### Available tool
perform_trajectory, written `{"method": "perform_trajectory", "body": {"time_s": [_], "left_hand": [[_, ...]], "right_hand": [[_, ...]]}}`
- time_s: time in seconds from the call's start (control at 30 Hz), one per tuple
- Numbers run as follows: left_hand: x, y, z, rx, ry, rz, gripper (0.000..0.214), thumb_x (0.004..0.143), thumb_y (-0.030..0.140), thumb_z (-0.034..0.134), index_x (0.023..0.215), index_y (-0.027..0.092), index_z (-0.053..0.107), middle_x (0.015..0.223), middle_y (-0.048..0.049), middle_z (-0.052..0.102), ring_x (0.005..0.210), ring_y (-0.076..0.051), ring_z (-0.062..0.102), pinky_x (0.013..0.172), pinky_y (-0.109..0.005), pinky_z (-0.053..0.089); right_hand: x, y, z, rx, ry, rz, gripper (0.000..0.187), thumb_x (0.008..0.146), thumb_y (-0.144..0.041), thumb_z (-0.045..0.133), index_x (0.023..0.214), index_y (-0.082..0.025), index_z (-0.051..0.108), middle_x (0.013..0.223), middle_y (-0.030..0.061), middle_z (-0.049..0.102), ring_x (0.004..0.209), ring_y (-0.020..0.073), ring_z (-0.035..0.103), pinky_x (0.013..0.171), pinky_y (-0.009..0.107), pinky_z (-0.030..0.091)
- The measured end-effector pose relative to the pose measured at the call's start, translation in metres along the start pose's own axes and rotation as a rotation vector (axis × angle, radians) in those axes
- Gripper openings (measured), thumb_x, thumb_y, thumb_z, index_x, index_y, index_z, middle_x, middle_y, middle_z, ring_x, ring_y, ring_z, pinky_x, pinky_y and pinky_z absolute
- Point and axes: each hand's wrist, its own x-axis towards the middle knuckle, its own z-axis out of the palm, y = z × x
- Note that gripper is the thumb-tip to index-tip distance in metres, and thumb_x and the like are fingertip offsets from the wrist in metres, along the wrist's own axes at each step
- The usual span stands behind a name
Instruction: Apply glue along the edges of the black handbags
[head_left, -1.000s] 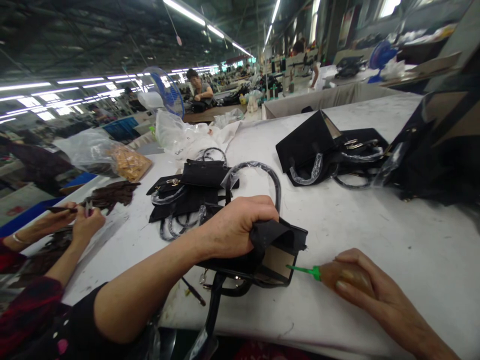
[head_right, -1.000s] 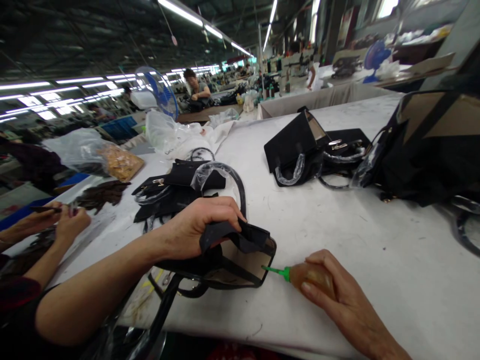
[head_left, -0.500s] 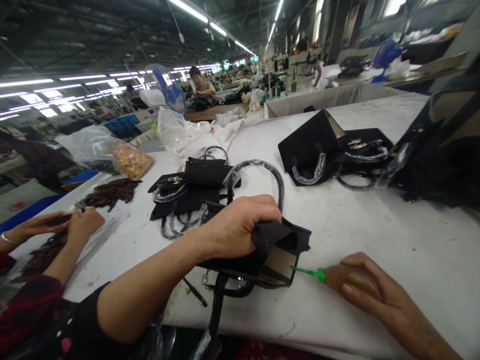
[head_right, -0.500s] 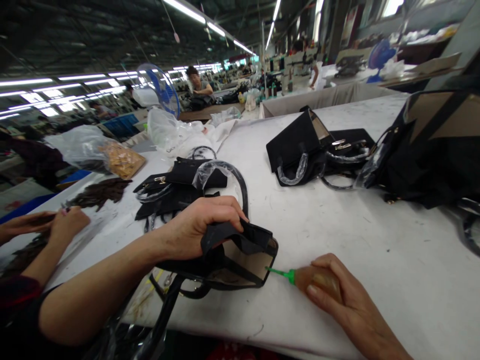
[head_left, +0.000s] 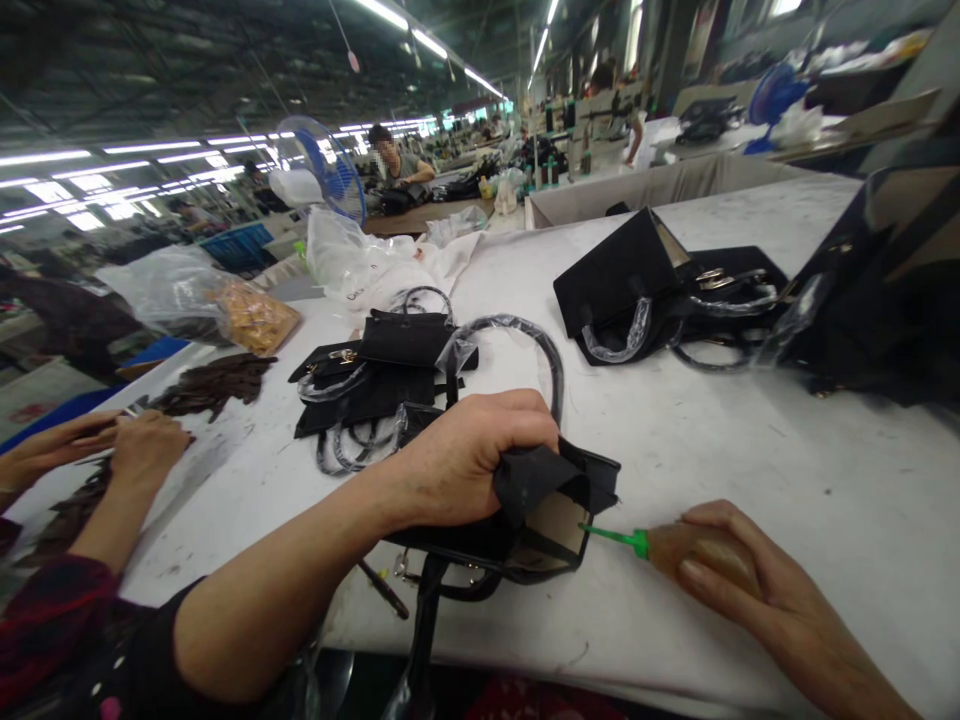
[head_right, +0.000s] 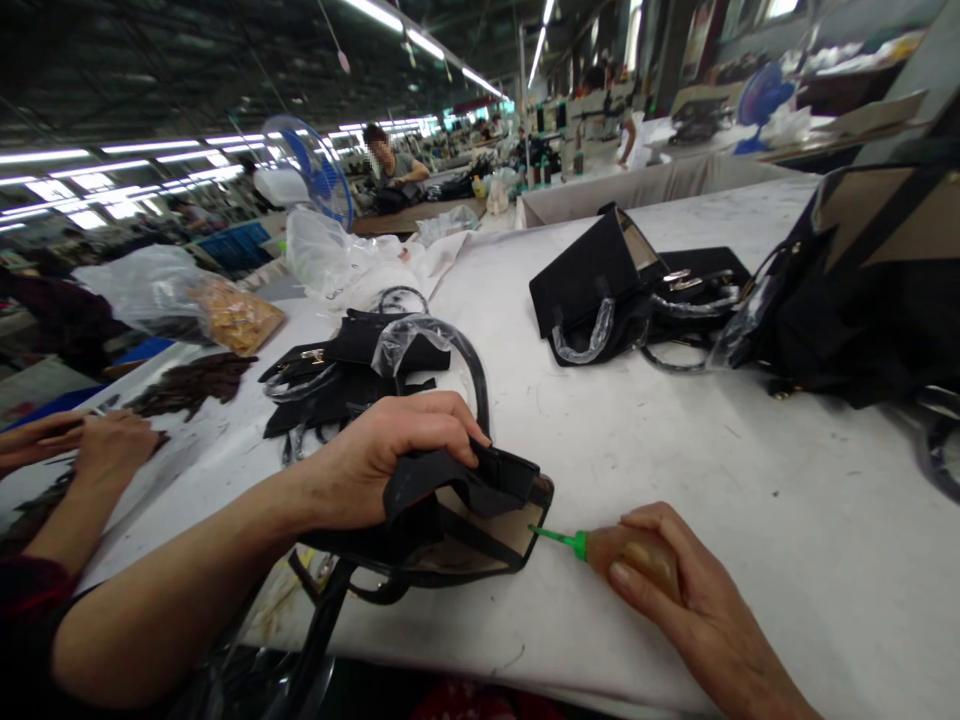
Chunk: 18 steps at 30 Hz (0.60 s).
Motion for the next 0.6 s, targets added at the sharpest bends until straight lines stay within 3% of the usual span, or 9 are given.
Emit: {"method": "perform_trajectory", "body": {"time_s": [0.13,0.3,0.43,0.6], "left_hand": [[-0.003,0.002,0.001,0.005,-0.012,-0.003,0.007,0.077,0.009,0.064,0.08,0.014,0.067,0.094,-0.006,0.065,0.083,-0.015,0.062,0.073,-0.024,0.048],[-0.006,0.003,0.002,0.008,-0.016,-0.013,0.009,0.075,0.008,0.065,0.081,0.015,0.066,0.096,-0.0056,0.065,0.084,-0.015,0.062,0.074,-0.024,0.049],[-0.008,0.006,0.003,0.008,-0.031,-0.007,0.01,0.076,0.009,0.066,0.082,0.016,0.065,0.097,-0.0056,0.065,0.084,-0.015,0.061,0.075,-0.024,0.049],[-0.014,0.009,0.004,0.008,-0.044,-0.003,0.008,0.078,0.013,0.068,0.084,0.016,0.065,0.1,-0.0063,0.064,0.087,-0.015,0.062,0.077,-0.023,0.049]], "right_hand": [[-0.003,0.002,-0.001,0.012,-0.072,0.022,0.031,0.087,-0.054,0.058,0.106,-0.029,0.052,0.094,0.0019,0.068,0.094,0.0308,0.065,0.08,0.039,0.049],[-0.001,0.012,-0.002,-0.077,0.021,-0.04,0.033,0.088,-0.053,0.06,0.111,-0.031,0.05,0.102,0.0017,0.065,0.098,0.0285,0.063,0.081,0.038,0.049],[0.0,0.015,-0.001,-0.063,-0.117,-0.045,0.032,0.091,-0.052,0.058,0.112,-0.031,0.049,0.101,0.0017,0.065,0.097,0.0279,0.063,0.083,0.039,0.05],[-0.002,0.012,0.0,-0.086,0.024,-0.041,0.033,0.09,-0.054,0.059,0.11,-0.03,0.05,0.102,0.0028,0.064,0.097,0.0287,0.063,0.081,0.039,0.05]]}}
